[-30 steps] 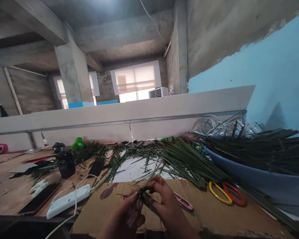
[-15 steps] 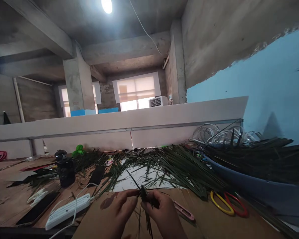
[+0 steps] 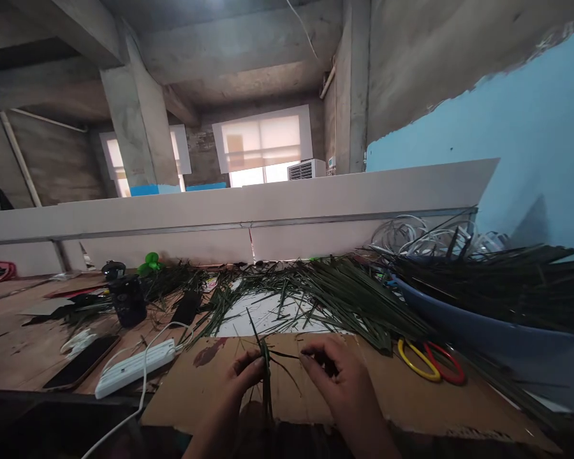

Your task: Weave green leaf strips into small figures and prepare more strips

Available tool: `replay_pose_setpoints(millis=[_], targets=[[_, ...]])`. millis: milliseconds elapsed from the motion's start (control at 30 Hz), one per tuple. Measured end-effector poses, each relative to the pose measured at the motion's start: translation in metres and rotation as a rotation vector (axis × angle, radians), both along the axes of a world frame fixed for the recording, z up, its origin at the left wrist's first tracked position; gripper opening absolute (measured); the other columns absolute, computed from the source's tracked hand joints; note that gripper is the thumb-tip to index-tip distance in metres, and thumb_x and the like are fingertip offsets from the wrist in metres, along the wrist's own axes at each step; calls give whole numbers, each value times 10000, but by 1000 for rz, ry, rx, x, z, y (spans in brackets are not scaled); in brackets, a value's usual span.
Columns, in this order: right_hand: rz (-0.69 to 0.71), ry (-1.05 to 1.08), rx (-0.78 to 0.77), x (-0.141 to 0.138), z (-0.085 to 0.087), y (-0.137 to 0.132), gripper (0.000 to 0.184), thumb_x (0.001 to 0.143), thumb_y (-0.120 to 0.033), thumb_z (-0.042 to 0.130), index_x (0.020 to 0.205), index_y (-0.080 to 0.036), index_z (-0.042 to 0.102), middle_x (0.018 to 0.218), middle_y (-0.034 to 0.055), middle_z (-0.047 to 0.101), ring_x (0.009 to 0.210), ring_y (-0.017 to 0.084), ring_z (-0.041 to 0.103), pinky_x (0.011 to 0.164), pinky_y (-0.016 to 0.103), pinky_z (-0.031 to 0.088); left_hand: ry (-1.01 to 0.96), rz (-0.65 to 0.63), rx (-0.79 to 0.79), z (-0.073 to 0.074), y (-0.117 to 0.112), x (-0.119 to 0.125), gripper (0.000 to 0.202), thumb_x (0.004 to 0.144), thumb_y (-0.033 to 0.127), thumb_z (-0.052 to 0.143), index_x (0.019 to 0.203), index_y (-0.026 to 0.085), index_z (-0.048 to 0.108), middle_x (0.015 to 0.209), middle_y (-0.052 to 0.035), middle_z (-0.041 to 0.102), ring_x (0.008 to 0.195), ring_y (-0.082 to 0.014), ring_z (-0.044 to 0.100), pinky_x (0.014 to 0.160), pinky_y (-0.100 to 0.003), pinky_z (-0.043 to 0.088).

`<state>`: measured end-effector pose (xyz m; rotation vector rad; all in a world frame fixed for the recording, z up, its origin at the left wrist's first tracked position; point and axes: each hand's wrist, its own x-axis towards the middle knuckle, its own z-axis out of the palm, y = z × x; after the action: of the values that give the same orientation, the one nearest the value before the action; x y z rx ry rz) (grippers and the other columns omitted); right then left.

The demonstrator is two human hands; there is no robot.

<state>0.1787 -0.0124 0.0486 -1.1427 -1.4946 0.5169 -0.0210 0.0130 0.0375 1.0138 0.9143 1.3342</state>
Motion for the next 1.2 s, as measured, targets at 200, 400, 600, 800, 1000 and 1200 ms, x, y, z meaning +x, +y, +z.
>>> replay_pose_setpoints(millis=[200, 400, 600, 800, 1000, 1200], targets=[[194, -103, 2, -3, 17, 1, 222, 885, -432, 649, 905, -243, 764, 963, 64, 683, 990, 260, 618, 881, 363, 485, 46, -63, 43, 20, -16, 3, 367, 564, 434, 906, 769, 165, 761, 767, -45, 688, 781, -210, 589, 742, -288, 460], [263, -104, 9, -8, 31, -12, 205, 871, -414, 667, 806, -238, 750, 817, 34, 675, 826, 229, 618, 767, 328, 482, 123, -227, 114, 34, -31, 0, 356, 608, 442, 889, 766, 157, 746, 752, -38, 647, 746, -181, 549, 690, -263, 408], [247, -123, -16, -7, 25, -16, 207, 877, -389, 627, 771, -234, 714, 767, 20, 670, 772, 219, 605, 716, 314, 454, 170, -218, 149, 26, -37, 5, 374, 658, 478, 854, 832, 165, 745, 822, -56, 664, 814, -207, 562, 740, -283, 421], [232, -174, -3, -5, 18, -15, 220, 885, -379, 623, 747, -225, 698, 734, 14, 648, 742, 208, 582, 689, 308, 420, 258, -198, 168, 25, -36, 8, 370, 720, 512, 799, 844, 170, 731, 801, -37, 634, 760, -179, 523, 694, -261, 404], [255, -99, -54, -5, 19, -16, 238, 872, -401, 629, 732, -216, 683, 754, 15, 638, 762, 211, 579, 693, 306, 418, 196, -278, 88, 34, -39, 11, 409, 650, 530, 845, 765, 167, 698, 711, 6, 554, 665, -133, 429, 614, -237, 329], [317, -48, -126, -5, 16, -11, 280, 858, -448, 640, 729, -204, 691, 741, 14, 642, 754, 210, 579, 694, 304, 427, 125, -317, 9, 28, -36, 11, 423, 608, 534, 868, 716, 163, 694, 647, 24, 512, 621, -123, 389, 613, -244, 303]])
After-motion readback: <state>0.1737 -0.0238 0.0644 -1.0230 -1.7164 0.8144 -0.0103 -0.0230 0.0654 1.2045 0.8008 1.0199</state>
